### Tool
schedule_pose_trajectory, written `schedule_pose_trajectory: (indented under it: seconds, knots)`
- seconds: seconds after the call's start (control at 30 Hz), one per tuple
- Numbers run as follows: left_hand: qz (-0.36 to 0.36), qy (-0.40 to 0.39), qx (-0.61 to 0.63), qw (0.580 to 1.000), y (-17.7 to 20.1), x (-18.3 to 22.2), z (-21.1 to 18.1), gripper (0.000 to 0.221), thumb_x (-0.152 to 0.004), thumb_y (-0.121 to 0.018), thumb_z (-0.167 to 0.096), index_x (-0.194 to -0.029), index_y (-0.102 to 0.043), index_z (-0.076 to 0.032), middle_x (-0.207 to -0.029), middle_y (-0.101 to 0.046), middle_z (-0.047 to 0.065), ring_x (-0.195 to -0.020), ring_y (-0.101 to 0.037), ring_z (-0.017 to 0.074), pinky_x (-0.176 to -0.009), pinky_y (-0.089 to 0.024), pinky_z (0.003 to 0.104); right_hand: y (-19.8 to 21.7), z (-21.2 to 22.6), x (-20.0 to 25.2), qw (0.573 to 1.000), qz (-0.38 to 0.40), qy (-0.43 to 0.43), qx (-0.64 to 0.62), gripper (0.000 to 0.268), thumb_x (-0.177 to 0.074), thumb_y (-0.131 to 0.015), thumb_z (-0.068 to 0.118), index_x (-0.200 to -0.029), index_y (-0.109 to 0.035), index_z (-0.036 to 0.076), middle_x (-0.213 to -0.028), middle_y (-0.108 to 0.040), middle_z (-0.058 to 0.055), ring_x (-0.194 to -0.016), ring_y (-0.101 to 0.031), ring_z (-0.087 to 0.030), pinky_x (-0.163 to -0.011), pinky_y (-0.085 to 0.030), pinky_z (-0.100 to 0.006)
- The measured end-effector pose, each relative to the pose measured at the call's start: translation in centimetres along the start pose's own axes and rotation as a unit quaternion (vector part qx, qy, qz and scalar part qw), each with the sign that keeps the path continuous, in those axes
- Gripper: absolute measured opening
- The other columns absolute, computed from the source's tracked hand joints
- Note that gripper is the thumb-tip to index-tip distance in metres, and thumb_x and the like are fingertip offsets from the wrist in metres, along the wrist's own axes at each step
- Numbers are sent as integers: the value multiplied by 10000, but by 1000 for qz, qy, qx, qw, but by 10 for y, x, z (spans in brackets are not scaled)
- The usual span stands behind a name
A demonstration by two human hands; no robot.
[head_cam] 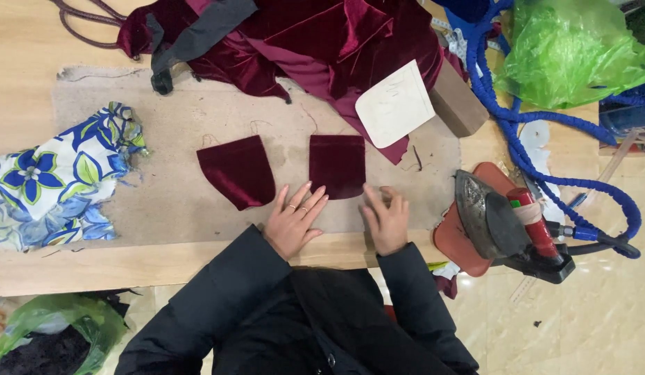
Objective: Folding and pressing velvet fabric pieces using a steam iron to prepare them for assembly.
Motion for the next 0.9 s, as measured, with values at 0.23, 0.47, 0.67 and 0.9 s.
schedule_pose_trajectory:
  seconds: [0.23, 0.47, 0.67, 0.9]
  knots:
    - [4, 15, 16, 1000, 0, 3, -3, 659, -992, -504, -520, -1533, -441, -149, -1674, -332, 47, -1554, -261, 259, -1249, -67, 637, -11, -14, 2, 1000, 16, -10, 25, 441, -1053, -552, 391, -1490, -556, 332, -1378, -422, -29, -1144, -417, -255, -975, -336, -381]
    - [-99, 67, 0, 993, 39, 25, 21, 282, -1002, -620, -325, -1234, -703, -187, -1409, -644, 5, -1401, -518, 187, -1262, -190, 546, -13, -5, -17, 999, 36, -14, -24, 447, -1035, -616, 307, -1479, -565, 310, -1379, -437, -41, -1177, -416, -274, -1026, -333, -421]
    - [-177, 248, -193, 933, 71, 71, 52, 568, -897, -733, -404, -1424, -622, -224, -1419, -565, 80, -1343, -516, 326, -1133, -391, 513, -12, 11, -39, 997, 22, 1, -76, 419, -1013, -662, 299, -1427, -627, 247, -1299, -508, -70, -1101, -493, -285, -1000, -396, -435]
    - [-206, 212, -205, 933, 86, 72, 65, 242, -887, -725, -201, -1122, -726, -259, -1407, -618, -18, -1339, -543, 264, -1101, -380, 520, -18, 18, -61, 996, -1, 46, -82, 425, -1004, -689, 283, -1420, -648, 208, -1265, -562, -95, -1072, -552, -305, -980, -440, -449]
Point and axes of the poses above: each hand's wrist, its own x-axis away from the middle knuckle, its own y-axis out of the back of the hand, z = x × y, the point moved 2 cm from there along -x, towards the middle knuckle
